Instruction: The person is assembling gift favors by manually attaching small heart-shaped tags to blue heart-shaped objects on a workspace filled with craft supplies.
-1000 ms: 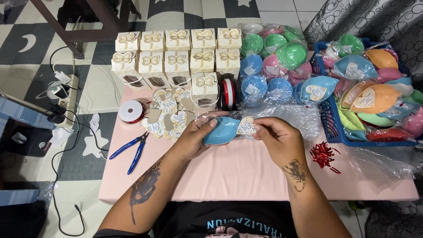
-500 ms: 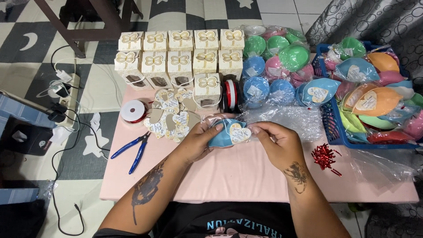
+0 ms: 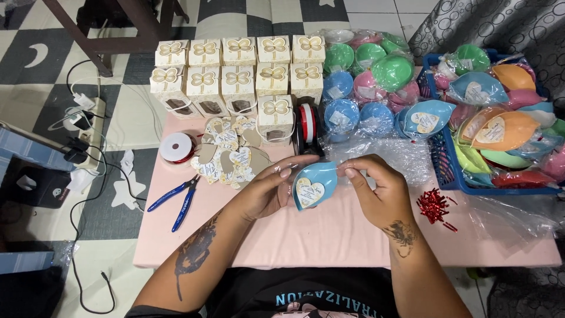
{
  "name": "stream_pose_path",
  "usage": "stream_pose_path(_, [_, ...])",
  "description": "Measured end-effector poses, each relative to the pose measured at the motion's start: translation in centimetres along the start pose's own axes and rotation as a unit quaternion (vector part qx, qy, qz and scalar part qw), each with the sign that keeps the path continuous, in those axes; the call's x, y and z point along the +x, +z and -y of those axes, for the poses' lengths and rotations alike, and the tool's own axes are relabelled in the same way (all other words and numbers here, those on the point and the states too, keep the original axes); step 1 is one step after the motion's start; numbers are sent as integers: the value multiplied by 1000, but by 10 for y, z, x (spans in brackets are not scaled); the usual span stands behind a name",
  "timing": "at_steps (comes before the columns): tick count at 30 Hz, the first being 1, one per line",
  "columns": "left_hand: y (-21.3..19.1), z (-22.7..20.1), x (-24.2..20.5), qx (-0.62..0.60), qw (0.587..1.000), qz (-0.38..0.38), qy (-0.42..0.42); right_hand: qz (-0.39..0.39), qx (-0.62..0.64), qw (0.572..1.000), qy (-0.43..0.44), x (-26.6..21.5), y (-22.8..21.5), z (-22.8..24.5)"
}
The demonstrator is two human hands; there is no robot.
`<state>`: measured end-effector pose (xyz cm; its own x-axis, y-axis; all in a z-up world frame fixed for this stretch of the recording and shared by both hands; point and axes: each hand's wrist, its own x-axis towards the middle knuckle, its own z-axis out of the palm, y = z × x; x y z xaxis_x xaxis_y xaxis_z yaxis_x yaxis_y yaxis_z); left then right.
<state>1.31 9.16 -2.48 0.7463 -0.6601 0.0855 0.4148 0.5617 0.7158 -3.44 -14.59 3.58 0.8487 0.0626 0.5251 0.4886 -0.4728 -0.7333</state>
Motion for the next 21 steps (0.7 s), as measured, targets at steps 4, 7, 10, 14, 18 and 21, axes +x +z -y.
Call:
stream_pose_path(4, [1, -11, -5, -8, 997, 47, -52, 47, 22, 997, -49, 2, -15, 7])
stream_pose_path(7, [9, -18, -5, 54, 992, 60, -96, 87, 14, 993, -81, 1, -22, 11])
stream_pose_path(10, [22, -16, 3, 208, 971, 30, -112, 123, 21, 989, -85, 0, -25, 20])
stream_pose_path(14, [46, 0, 20, 333, 940, 0, -78, 71, -12, 994, -84, -3, -30, 12])
stream_pose_path(18, [54, 15, 31, 322, 945, -63, 0, -80, -55, 995, -15, -15, -36, 6])
stream_pose_path(21, [53, 24, 29, 308, 949, -64, 30, -69, 14, 991, 112, -26, -34, 6])
